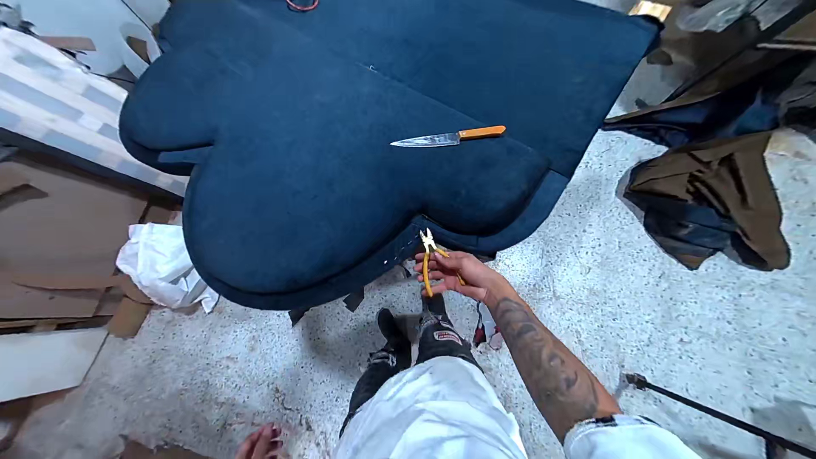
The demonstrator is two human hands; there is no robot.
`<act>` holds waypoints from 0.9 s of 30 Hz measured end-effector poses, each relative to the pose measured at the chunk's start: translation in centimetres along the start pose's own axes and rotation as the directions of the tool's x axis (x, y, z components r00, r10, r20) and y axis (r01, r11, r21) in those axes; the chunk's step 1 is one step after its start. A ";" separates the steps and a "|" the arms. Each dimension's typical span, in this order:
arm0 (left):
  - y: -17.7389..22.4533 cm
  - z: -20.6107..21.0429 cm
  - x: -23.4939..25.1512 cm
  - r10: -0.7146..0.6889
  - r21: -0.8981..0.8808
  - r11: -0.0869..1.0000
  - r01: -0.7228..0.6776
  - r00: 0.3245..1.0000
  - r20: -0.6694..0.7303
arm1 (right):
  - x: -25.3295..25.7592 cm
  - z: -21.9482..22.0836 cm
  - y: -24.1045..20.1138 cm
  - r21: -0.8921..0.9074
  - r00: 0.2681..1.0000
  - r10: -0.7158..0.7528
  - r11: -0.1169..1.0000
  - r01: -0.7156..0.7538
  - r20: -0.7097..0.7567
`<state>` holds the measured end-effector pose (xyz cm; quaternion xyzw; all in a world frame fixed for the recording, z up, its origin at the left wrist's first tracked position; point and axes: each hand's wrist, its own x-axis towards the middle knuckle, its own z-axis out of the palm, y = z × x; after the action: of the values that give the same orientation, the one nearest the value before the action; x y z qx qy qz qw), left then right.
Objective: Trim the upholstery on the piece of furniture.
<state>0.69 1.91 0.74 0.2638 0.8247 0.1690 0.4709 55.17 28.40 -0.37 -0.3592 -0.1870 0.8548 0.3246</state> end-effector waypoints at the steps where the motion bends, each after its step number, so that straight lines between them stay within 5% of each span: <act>1: 1.6 0.7 0.3 -0.017 -0.001 1.000 0.016 1.000 -0.012 | 0.2 -0.4 -0.3 0.011 1.000 0.017 1.000 -0.017 -0.003; 4: 3.1 5.0 -0.2 -0.107 -0.018 0.994 0.106 0.994 -0.038 | 1.0 -0.9 0.2 -0.044 0.992 0.034 0.998 -0.040 -0.121; 6: 4.0 9.0 -1.1 -0.137 0.064 0.989 0.135 0.990 0.033 | 1.6 0.1 0.6 -0.372 0.937 -0.053 0.924 -0.085 -0.346; 8: 4.9 13.0 -2.6 -0.096 0.260 0.964 0.049 0.980 0.173 | 2.0 1.2 1.2 -0.810 0.854 -0.283 0.537 -0.236 -0.436; 9: 5.1 14.6 -3.0 -0.066 0.380 0.924 -0.026 0.972 0.226 | 2.3 1.1 1.9 -0.893 0.843 -0.355 0.352 -0.279 -0.403; 11: 5.8 17.3 -3.1 -0.021 0.534 0.835 -0.131 0.963 0.269 | 2.1 0.5 2.3 -0.941 0.872 -0.386 0.269 -0.207 -0.302; 14: 8.3 18.2 -3.1 -0.051 0.553 0.824 -0.119 0.958 0.282 | -0.1 0.4 1.7 -0.917 0.961 -0.184 0.378 -0.126 -0.208; 18: 9.1 17.6 -2.0 -0.079 0.294 0.956 0.006 0.969 0.236 | -1.6 -0.4 0.3 -0.549 0.956 0.252 0.783 -0.292 -0.148; 21: 8.0 16.9 -1.4 -0.116 0.246 0.967 0.073 0.979 0.166 | -1.0 -1.0 -0.8 -0.305 0.958 0.280 0.910 -0.283 -0.053; 27: 5.7 16.9 -2.5 -0.210 0.232 0.957 0.175 0.968 0.136 | 0.6 -1.3 -2.9 -0.138 0.954 0.295 0.944 -0.300 -0.056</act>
<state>17.94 5.53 -2.96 0.2446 0.8199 0.0090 0.5176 57.07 31.03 0.06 -0.4205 -0.1863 0.8719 0.1679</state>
